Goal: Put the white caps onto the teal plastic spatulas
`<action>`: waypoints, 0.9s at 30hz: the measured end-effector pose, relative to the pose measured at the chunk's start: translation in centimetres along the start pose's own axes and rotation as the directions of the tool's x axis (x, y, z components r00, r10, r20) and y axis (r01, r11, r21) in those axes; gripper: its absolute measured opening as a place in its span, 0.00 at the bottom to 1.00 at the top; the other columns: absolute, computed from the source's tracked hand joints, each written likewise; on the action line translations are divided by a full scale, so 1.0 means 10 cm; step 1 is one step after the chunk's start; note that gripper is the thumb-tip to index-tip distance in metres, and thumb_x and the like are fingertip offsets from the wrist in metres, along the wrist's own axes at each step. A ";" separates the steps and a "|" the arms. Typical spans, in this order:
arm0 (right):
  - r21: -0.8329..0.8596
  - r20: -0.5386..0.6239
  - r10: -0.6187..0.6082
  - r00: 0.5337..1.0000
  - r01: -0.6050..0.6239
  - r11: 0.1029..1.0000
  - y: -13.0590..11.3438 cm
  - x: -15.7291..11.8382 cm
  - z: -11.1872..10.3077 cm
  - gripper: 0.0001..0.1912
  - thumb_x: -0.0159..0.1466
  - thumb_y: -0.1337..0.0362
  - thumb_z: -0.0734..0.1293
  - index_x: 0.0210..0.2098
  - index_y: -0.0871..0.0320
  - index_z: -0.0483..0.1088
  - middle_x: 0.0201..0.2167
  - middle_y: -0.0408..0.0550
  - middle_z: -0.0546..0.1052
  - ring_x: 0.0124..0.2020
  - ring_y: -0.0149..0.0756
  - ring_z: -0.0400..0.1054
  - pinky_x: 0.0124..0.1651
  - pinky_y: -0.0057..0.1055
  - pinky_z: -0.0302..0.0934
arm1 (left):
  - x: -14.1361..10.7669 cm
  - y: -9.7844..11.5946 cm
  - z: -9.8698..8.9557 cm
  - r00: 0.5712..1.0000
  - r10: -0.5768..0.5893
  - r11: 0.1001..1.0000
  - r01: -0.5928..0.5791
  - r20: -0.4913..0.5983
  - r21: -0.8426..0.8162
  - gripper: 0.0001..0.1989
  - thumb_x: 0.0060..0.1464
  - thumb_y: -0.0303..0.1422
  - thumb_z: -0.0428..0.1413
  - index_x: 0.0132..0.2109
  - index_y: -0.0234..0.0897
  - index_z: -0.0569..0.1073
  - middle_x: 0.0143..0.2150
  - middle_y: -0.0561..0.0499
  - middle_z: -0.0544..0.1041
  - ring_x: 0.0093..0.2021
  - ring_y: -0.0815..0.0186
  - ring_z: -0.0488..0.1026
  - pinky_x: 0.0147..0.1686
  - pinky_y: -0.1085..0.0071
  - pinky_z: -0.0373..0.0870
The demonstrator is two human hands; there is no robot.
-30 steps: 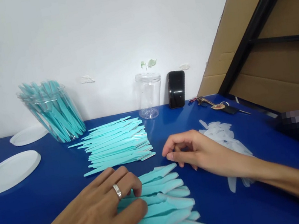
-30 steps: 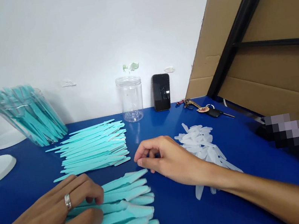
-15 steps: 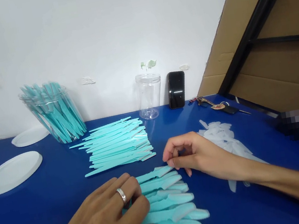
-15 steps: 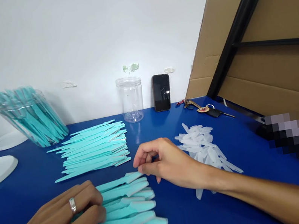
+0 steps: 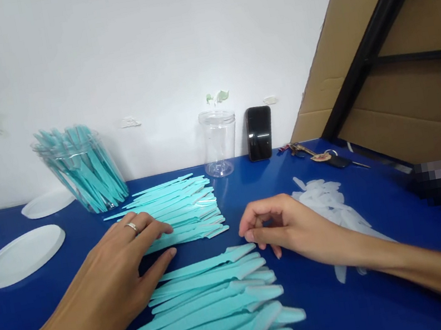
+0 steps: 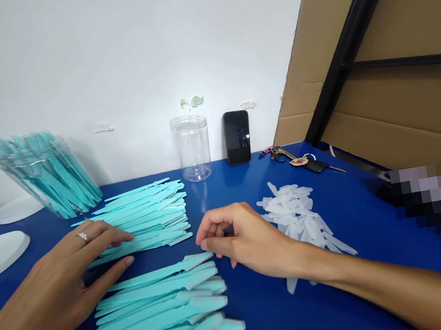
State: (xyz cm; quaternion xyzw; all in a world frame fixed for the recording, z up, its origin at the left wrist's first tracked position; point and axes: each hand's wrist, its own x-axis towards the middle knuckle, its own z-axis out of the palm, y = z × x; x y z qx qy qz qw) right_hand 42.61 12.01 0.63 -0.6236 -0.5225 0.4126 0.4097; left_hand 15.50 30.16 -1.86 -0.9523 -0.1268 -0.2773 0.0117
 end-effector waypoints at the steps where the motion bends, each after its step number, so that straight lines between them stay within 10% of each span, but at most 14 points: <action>1: -0.001 -0.003 -0.004 1.000 0.004 1.000 0.00 0.00 0.00 0.07 0.66 0.61 0.73 0.36 0.59 0.78 0.25 0.41 0.75 0.25 0.30 0.67 0.24 0.25 0.65 | 0.00 -0.01 0.01 1.000 0.011 1.000 -0.011 -0.005 -0.001 0.10 0.77 0.44 0.54 0.53 0.47 0.77 0.46 0.51 0.81 0.45 0.57 0.81 0.45 0.61 0.74; 22: -0.079 -0.040 -0.023 0.999 0.020 0.997 0.01 0.02 -0.03 0.06 0.67 0.60 0.73 0.37 0.57 0.79 0.25 0.41 0.74 0.25 0.32 0.67 0.25 0.27 0.63 | -0.05 0.02 0.06 0.996 -0.075 0.991 0.079 0.040 -0.105 0.12 0.77 0.45 0.53 0.47 0.45 0.75 0.41 0.52 0.81 0.36 0.61 0.82 0.35 0.66 0.78; 27: -0.420 -0.277 -0.350 0.895 0.216 0.882 -0.09 0.04 -0.41 0.09 0.69 0.59 0.71 0.37 0.57 0.80 0.33 0.48 0.83 0.33 0.38 0.74 0.37 0.34 0.65 | -0.06 0.00 0.10 0.993 -0.117 0.984 0.114 -0.010 -0.139 0.17 0.76 0.51 0.52 0.50 0.48 0.80 0.44 0.51 0.85 0.39 0.59 0.86 0.36 0.67 0.81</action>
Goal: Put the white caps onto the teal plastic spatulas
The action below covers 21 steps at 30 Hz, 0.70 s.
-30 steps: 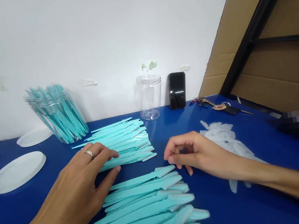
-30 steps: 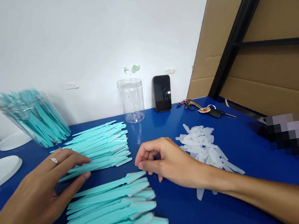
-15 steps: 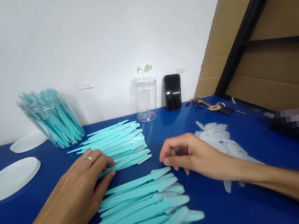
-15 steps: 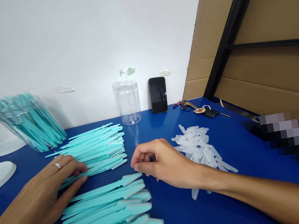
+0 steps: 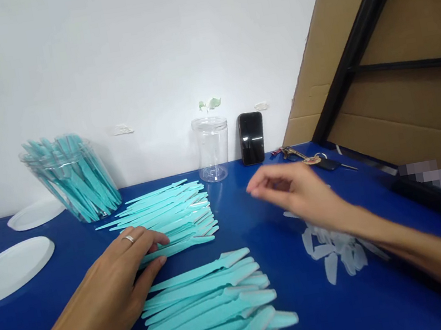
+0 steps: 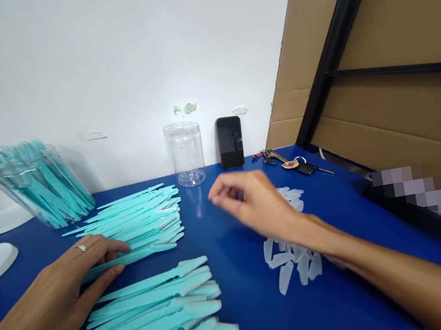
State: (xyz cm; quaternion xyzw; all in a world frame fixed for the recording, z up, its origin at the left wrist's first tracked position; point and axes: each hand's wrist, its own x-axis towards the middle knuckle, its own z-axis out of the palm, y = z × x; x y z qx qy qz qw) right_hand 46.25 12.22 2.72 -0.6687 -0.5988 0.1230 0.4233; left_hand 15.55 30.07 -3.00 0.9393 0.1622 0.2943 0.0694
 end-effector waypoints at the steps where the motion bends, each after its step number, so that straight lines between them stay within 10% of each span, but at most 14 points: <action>1: -0.110 -0.084 -0.022 0.996 0.013 0.994 0.02 0.05 -0.10 0.09 0.70 0.60 0.70 0.38 0.57 0.81 0.32 0.48 0.83 0.34 0.39 0.74 0.38 0.35 0.65 | 0.00 -0.01 0.01 1.000 -0.003 1.000 0.003 -0.011 0.000 0.17 0.76 0.52 0.52 0.51 0.50 0.81 0.44 0.51 0.86 0.41 0.59 0.86 0.37 0.67 0.81; 10: -0.728 -0.025 0.419 0.908 -0.303 0.615 0.36 0.28 -0.67 0.10 0.68 0.58 0.75 0.33 0.55 0.82 0.37 0.55 0.82 0.41 0.52 0.76 0.39 0.39 0.59 | -0.13 -0.22 0.14 1.000 -0.008 1.000 0.009 -0.022 0.013 0.14 0.75 0.52 0.53 0.52 0.54 0.79 0.48 0.52 0.84 0.46 0.56 0.84 0.45 0.63 0.79; 21: -0.592 0.151 0.451 0.880 -0.284 0.754 0.55 0.33 -0.61 0.07 0.65 0.66 0.75 0.30 0.57 0.83 0.35 0.52 0.86 0.39 0.46 0.80 0.41 0.35 0.66 | -0.16 -0.26 0.15 1.000 -0.017 0.986 0.013 0.026 0.166 0.18 0.76 0.53 0.49 0.50 0.53 0.80 0.48 0.48 0.85 0.48 0.49 0.84 0.46 0.56 0.79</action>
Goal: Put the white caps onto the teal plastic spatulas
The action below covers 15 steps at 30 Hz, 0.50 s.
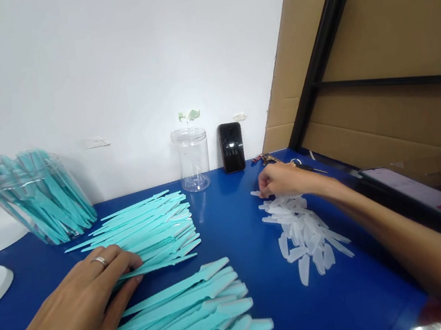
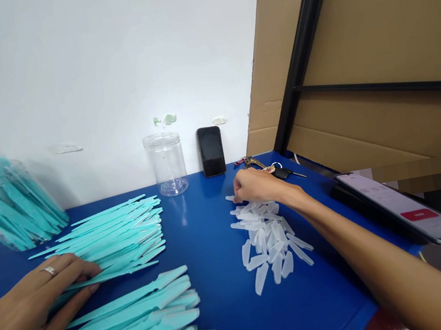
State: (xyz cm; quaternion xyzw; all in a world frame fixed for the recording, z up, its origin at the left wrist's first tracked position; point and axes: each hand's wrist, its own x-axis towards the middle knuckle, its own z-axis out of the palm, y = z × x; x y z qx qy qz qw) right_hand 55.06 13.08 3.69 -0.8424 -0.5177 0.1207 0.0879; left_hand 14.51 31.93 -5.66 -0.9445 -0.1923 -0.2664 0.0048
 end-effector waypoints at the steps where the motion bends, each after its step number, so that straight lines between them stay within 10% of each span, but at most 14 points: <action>1: 0.022 0.002 -0.021 1.000 0.021 1.000 -0.02 0.01 0.02 0.07 0.66 0.66 0.75 0.31 0.57 0.83 0.34 0.52 0.86 0.38 0.45 0.80 0.40 0.34 0.66 | 0.00 0.00 0.00 1.000 -0.003 1.000 0.003 0.006 -0.010 0.18 0.76 0.52 0.49 0.49 0.52 0.79 0.48 0.48 0.85 0.47 0.50 0.84 0.45 0.57 0.78; 15: 0.031 -0.232 -0.159 0.960 0.171 0.985 -0.42 -0.15 0.28 0.07 0.69 0.71 0.72 0.35 0.55 0.78 0.38 0.48 0.85 0.39 0.42 0.76 0.40 0.34 0.60 | 0.12 0.18 -0.16 0.997 -0.033 0.997 0.037 0.064 -0.061 0.19 0.73 0.46 0.49 0.44 0.46 0.81 0.42 0.48 0.85 0.39 0.55 0.83 0.36 0.63 0.77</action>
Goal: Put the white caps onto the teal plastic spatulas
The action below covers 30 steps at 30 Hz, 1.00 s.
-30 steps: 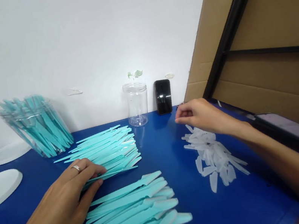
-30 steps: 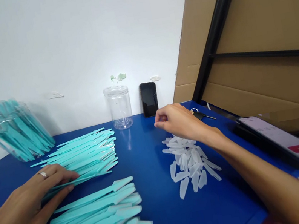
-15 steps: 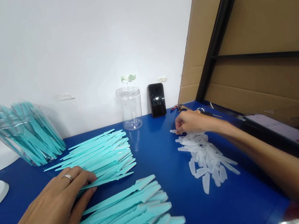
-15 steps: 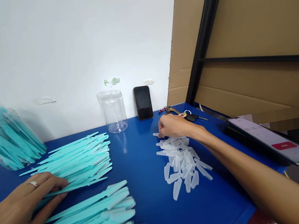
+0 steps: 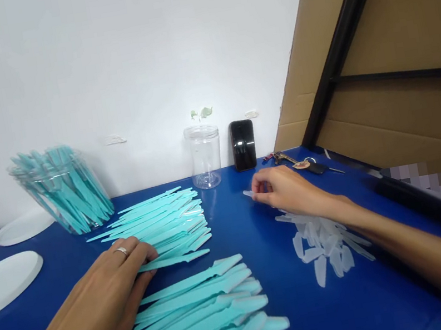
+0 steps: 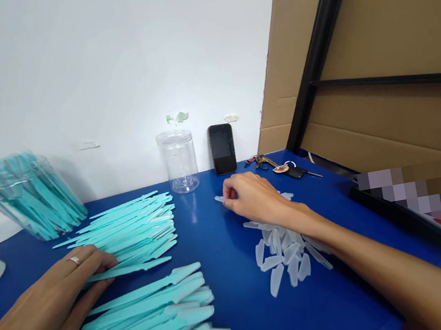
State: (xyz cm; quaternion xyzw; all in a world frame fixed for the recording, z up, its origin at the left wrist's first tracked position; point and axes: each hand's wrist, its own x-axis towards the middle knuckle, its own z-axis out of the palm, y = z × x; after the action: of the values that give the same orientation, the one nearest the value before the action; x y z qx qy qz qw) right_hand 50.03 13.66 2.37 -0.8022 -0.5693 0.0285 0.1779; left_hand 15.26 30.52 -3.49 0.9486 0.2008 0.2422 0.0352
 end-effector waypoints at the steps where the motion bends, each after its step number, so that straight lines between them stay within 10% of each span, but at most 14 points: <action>1: 0.006 -0.005 -0.011 1.000 0.012 1.000 -0.03 -0.02 0.01 0.06 0.69 0.71 0.72 0.35 0.55 0.78 0.38 0.48 0.85 0.38 0.42 0.76 0.38 0.34 0.59 | 0.01 0.02 -0.01 1.000 0.005 1.000 -0.005 0.010 -0.006 0.19 0.73 0.46 0.49 0.43 0.46 0.81 0.42 0.48 0.85 0.38 0.56 0.83 0.36 0.63 0.77; 30: 0.096 0.027 -0.114 0.993 0.111 0.989 -0.23 -0.17 0.16 0.06 0.69 0.72 0.73 0.35 0.57 0.77 0.36 0.46 0.81 0.34 0.38 0.72 0.37 0.34 0.57 | 0.07 0.08 -0.14 0.944 0.326 0.876 -0.281 -0.051 0.392 0.22 0.80 0.36 0.42 0.45 0.40 0.80 0.41 0.45 0.82 0.38 0.53 0.81 0.37 0.57 0.70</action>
State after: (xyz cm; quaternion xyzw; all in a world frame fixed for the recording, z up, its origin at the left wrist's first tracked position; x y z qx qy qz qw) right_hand 46.98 13.14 1.29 -0.7587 -0.6147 0.0583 0.2076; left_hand 15.40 29.96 -1.79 0.9414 0.0940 0.2555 -0.1991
